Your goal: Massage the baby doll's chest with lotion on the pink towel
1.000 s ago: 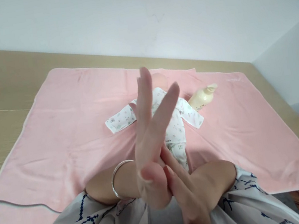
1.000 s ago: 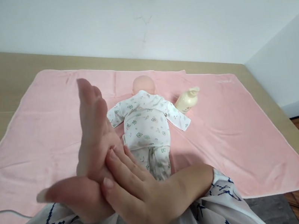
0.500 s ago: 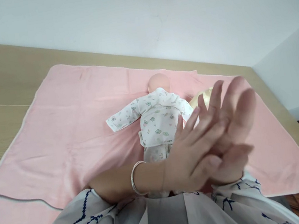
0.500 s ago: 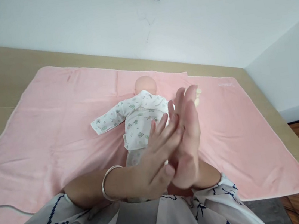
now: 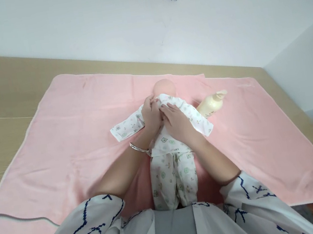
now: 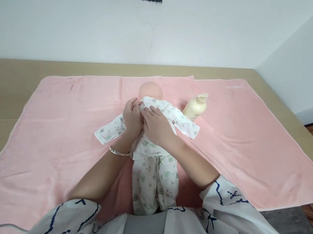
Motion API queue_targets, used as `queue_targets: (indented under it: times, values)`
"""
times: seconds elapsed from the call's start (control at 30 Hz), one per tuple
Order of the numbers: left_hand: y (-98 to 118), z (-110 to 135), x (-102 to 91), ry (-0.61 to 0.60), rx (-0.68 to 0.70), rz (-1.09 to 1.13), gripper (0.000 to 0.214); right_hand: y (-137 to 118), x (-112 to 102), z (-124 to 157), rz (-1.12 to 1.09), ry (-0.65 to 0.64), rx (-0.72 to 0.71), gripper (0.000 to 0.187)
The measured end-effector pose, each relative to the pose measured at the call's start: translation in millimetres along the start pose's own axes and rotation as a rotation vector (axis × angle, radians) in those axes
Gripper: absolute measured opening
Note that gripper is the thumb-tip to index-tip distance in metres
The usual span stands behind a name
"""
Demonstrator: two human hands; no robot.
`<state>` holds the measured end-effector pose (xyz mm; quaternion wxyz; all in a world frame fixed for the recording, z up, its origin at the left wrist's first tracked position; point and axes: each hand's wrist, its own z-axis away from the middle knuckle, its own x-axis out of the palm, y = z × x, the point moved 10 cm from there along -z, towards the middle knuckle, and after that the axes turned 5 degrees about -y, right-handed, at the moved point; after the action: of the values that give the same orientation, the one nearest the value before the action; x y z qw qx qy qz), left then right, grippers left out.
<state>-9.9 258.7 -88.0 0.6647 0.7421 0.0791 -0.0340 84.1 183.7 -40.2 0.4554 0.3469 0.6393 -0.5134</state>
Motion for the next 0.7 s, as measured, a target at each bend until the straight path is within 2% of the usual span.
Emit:
queue_targets:
  times: [0.1,0.17,0.23,0.3,0.37,0.43,0.53,0.6,0.7]
  values:
    - [-3.1,2.1,2.5,-0.008,0.021,-0.046,0.027,9.4,17.5,-15.8,0.101,-0.066,-0.1,0.053]
    - [-1.7,4.0,3.1,-0.005,0.038,-0.078,0.027,22.9,20.3,-23.2,0.101,-0.079,-0.086,0.055]
    - [0.6,5.3,4.9,-0.015,0.061,-0.095,0.028,36.4,19.7,-25.0,0.083,-0.067,0.007,0.058]
    - [1.3,5.9,5.6,-0.017,0.073,-0.097,0.028,45.5,16.6,-17.7,0.087,-0.009,0.162,0.066]
    - [-0.4,5.3,4.8,-0.007,0.066,-0.079,0.028,42.9,13.6,-4.1,0.123,0.061,0.277,0.069]
    - [-4.3,3.5,3.4,0.005,0.038,-0.052,0.028,27.1,15.8,3.4,0.171,0.069,0.233,0.064]
    - [-7.9,0.8,1.6,0.018,0.003,-0.023,0.025,12.6,22.1,-1.9,0.187,-0.004,0.058,0.055]
    - [-6.7,0.3,0.7,0.023,0.003,-0.015,0.024,24.2,19.8,-10.5,0.149,-0.025,0.051,0.054]
    - [-4.4,1.0,2.2,0.01,0.011,-0.03,0.025,53.0,12.7,-13.1,0.103,-0.011,0.232,0.064]
